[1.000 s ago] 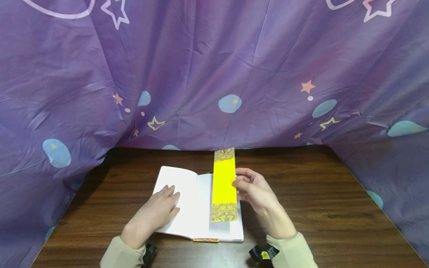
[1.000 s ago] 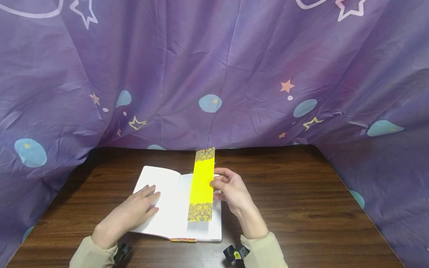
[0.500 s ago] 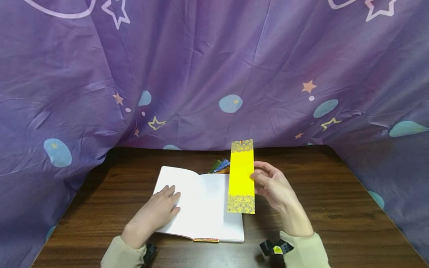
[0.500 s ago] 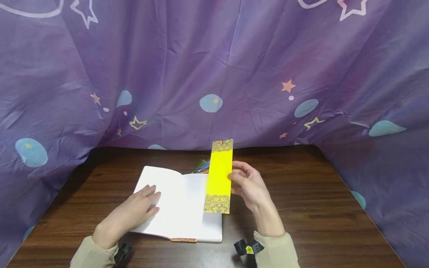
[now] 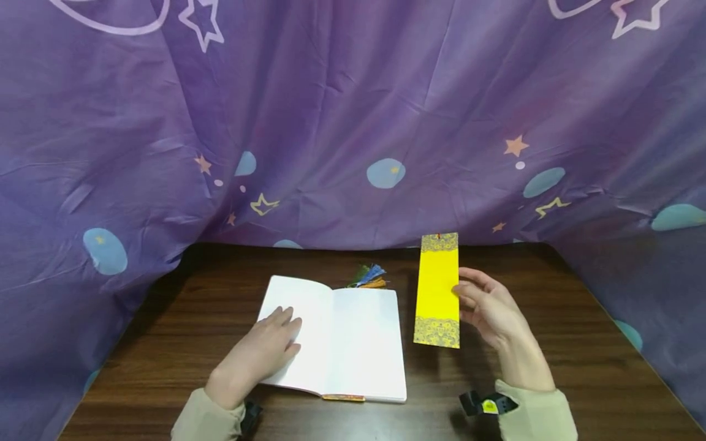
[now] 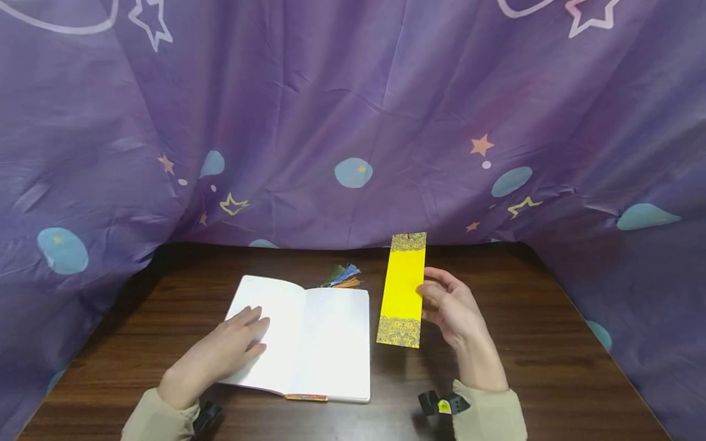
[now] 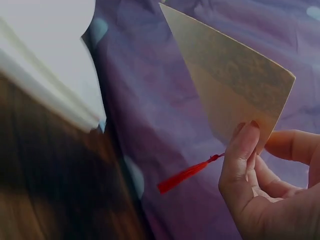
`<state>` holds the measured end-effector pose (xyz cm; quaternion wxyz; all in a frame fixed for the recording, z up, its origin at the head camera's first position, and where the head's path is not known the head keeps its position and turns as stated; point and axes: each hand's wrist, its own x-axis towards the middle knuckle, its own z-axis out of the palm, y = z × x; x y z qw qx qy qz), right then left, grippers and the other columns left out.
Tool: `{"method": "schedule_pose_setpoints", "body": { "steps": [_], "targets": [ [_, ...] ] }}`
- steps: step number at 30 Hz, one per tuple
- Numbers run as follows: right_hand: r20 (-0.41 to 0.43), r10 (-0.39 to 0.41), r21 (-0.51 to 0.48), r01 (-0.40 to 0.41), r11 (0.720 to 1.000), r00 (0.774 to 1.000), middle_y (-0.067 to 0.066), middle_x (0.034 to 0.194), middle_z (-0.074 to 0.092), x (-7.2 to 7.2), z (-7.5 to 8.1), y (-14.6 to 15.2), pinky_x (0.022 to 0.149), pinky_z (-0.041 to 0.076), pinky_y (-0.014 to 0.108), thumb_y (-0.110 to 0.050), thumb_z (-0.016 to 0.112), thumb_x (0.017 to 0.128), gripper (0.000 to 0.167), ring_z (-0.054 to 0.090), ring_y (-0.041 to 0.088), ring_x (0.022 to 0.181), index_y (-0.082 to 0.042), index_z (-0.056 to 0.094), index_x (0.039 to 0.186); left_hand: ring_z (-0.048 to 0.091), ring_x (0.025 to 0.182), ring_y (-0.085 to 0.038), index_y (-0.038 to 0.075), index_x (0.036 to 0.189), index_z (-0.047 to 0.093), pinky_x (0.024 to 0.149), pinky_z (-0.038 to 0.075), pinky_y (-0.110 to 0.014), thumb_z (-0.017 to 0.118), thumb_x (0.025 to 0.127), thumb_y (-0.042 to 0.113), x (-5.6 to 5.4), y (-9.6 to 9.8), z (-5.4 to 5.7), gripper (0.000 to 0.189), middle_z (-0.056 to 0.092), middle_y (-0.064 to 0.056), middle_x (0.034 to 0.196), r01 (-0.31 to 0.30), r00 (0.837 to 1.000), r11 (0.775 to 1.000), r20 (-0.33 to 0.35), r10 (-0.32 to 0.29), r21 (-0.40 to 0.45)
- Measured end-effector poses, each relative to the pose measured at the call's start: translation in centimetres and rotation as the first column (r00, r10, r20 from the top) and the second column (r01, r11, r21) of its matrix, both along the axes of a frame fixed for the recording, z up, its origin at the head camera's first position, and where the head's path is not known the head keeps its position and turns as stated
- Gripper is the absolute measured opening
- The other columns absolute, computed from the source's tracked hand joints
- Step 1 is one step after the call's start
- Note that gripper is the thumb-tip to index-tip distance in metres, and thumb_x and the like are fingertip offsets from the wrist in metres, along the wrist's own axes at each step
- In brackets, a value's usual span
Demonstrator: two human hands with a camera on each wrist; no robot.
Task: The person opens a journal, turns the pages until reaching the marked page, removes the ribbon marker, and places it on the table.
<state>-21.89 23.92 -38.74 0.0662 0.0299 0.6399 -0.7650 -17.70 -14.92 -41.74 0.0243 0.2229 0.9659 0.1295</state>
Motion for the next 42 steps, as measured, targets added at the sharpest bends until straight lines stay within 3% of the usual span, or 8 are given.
{"method": "schedule_pose_setpoints", "body": {
  "steps": [6,11,18,29,34,37,42],
  "targets": [
    [0.04,0.013,0.024,-0.014,1.0,0.999,0.0,0.093,0.063,-0.3,-0.7,2.0,0.072,0.055,0.034,-0.002,0.057,0.096,0.033,0.064,0.013,0.082,-0.003,0.043,0.126,0.042,0.13,-0.048,-0.006,0.126,0.06,0.108,0.035,-0.056,0.066,0.093,0.016,0.0,0.0,0.0,0.04,0.049,-0.031,0.137,0.001,1.0,1.0,0.001,-0.001,0.0],
    [0.105,0.041,0.122,-0.054,0.991,0.994,0.003,0.099,0.058,-0.5,-1.4,3.4,0.076,0.054,0.036,-0.006,0.058,0.097,0.044,0.062,0.015,0.084,-0.001,0.038,0.135,0.042,0.13,-0.048,-0.006,0.127,0.06,0.108,0.035,-0.056,0.066,0.093,0.016,0.0,0.1,0.2,0.04,0.049,-0.031,0.137,-0.003,1.0,1.0,0.012,0.003,0.003],
    [0.21,0.057,0.261,-0.112,0.959,0.976,0.008,0.103,0.061,-0.5,-3.3,4.3,0.074,0.055,0.039,-0.007,0.058,0.095,0.058,0.063,0.019,0.085,0.004,0.03,0.145,0.04,0.132,-0.047,-0.006,0.127,0.06,0.109,0.034,-0.056,0.066,0.094,0.016,0.1,0.2,0.3,0.041,0.048,-0.03,0.138,-0.015,1.0,1.0,0.027,0.015,-0.004],
    [0.272,0.047,0.403,-0.158,0.902,0.961,0.014,0.098,0.061,0.5,-5.4,4.7,0.069,0.058,0.043,-0.004,0.059,0.089,0.054,0.063,0.024,0.081,0.005,0.037,0.137,0.04,0.132,-0.047,-0.006,0.127,0.059,0.109,0.034,-0.056,0.066,0.093,0.016,0.1,0.2,0.3,0.041,0.048,-0.031,0.138,-0.021,0.999,1.0,0.041,0.021,-0.014],
    [0.262,0.025,0.503,-0.159,0.85,0.965,0.016,0.098,0.06,0.6,-5.6,4.6,0.068,0.059,0.043,-0.003,0.06,0.088,0.049,0.06,0.025,0.08,0.006,0.041,0.132,0.039,0.133,-0.047,-0.006,0.128,0.059,0.11,0.033,-0.055,0.065,0.094,0.017,0.1,0.2,0.3,0.042,0.047,-0.03,0.139,-0.028,0.998,1.0,0.054,0.028,-0.014],
    [0.242,0.035,0.573,-0.171,0.801,0.97,0.018,0.096,0.06,0.6,-5.8,4.5,0.066,0.059,0.043,-0.002,0.06,0.087,0.047,0.061,0.026,0.078,0.008,0.043,0.129,0.038,0.133,-0.046,-0.006,0.129,0.058,0.11,0.032,-0.056,0.065,0.094,0.017,0.1,0.2,0.3,0.042,0.046,-0.03,0.14,-0.032,0.998,0.999,0.062,0.032,-0.013],
    [0.206,0.001,0.711,-0.151,0.686,0.978,0.016,0.091,0.06,0.5,-6.1,4.2,0.06,0.059,0.039,-0.001,0.065,0.084,0.047,0.06,0.024,0.072,0.009,0.048,0.126,0.038,0.134,-0.047,-0.006,0.129,0.058,0.11,0.032,-0.056,0.065,0.094,0.017,0.0,0.3,0.3,0.042,0.046,-0.03,0.14,-0.029,0.997,1.0,0.067,0.03,-0.011]
  ]
}}
